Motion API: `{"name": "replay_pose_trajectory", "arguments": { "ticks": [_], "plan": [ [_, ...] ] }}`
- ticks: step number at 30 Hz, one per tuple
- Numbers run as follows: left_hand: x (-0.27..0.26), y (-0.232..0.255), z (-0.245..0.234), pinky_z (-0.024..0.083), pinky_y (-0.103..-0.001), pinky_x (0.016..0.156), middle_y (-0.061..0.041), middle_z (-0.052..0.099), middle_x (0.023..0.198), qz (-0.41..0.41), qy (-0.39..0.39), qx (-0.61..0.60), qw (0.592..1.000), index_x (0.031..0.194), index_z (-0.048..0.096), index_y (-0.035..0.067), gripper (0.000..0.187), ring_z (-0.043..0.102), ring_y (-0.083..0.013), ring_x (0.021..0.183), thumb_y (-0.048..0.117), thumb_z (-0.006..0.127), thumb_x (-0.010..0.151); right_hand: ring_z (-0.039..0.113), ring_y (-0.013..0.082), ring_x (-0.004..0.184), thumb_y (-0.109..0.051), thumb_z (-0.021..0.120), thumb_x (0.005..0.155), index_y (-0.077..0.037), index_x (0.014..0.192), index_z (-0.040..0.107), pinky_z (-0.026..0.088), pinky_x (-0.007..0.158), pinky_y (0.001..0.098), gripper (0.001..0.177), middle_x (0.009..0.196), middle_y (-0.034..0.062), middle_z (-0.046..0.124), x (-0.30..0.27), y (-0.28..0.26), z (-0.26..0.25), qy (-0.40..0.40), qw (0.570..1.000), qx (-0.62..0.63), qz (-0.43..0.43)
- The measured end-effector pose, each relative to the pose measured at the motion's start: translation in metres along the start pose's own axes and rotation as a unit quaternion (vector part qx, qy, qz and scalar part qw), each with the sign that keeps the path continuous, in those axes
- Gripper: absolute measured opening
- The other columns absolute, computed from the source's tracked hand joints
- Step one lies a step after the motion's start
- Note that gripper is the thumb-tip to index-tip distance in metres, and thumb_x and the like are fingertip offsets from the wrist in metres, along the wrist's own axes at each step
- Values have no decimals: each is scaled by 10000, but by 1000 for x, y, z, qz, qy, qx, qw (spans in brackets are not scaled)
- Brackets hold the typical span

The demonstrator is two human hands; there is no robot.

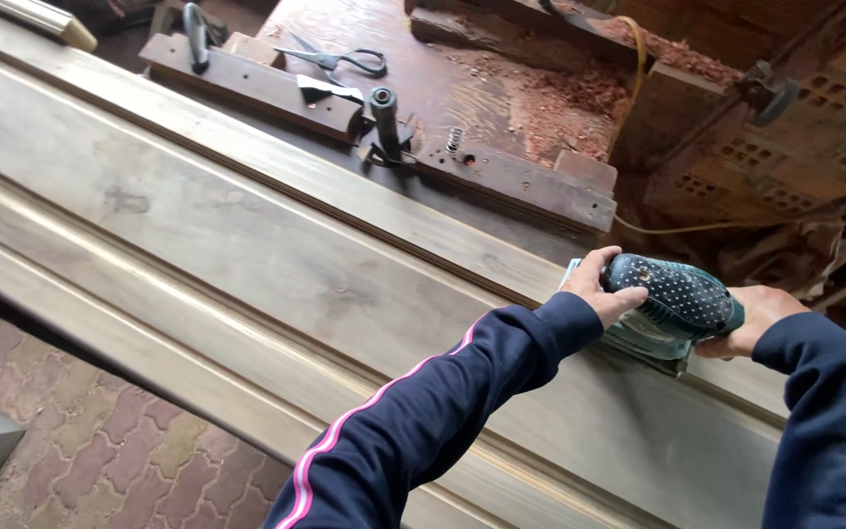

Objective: Sand the surface of a wooden panel using an orbital sander.

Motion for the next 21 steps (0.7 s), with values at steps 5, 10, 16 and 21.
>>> {"name": "replay_pose_trajectory", "arguments": {
  "ticks": [5,10,16,21],
  "plan": [
    [1,6,-37,576,-366,906,-202,630,1301,-9,-1,-45,999,1536,407,40,865,655,-250,1111,267,819,810,755,253,900,-323,977,588,-194,1088,779,601,904,386,553,979,80,845,9,-42,-10,-4,999,14,-29],
    [0,23,-78,595,-352,789,-187,630,1257,-31,9,-32,999,1538,396,66,865,671,-219,978,271,814,808,754,243,855,-333,956,606,-181,1075,778,608,866,383,524,939,74,822,12,-83,-17,-4,998,3,-60],
    [0,24,-119,596,-325,646,-175,632,1225,-43,31,-69,996,1541,387,78,860,671,-175,809,271,799,812,773,261,806,-273,948,577,-155,1069,774,628,804,414,535,915,86,792,24,-126,-20,-9,994,81,-73],
    [2,13,-151,574,-316,589,-188,625,1217,-46,51,-84,994,1542,383,73,855,650,-182,754,265,793,817,766,221,847,-275,991,555,-188,1119,756,578,840,370,617,945,60,825,35,-163,-26,29,991,37,-126]
  ]
}}
Point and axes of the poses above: each hand's wrist, its own x-axis towards the middle knuckle, its own z-axis out of the palm, y = z × x, the point moved 6 cm from there along x, towards the middle knuckle
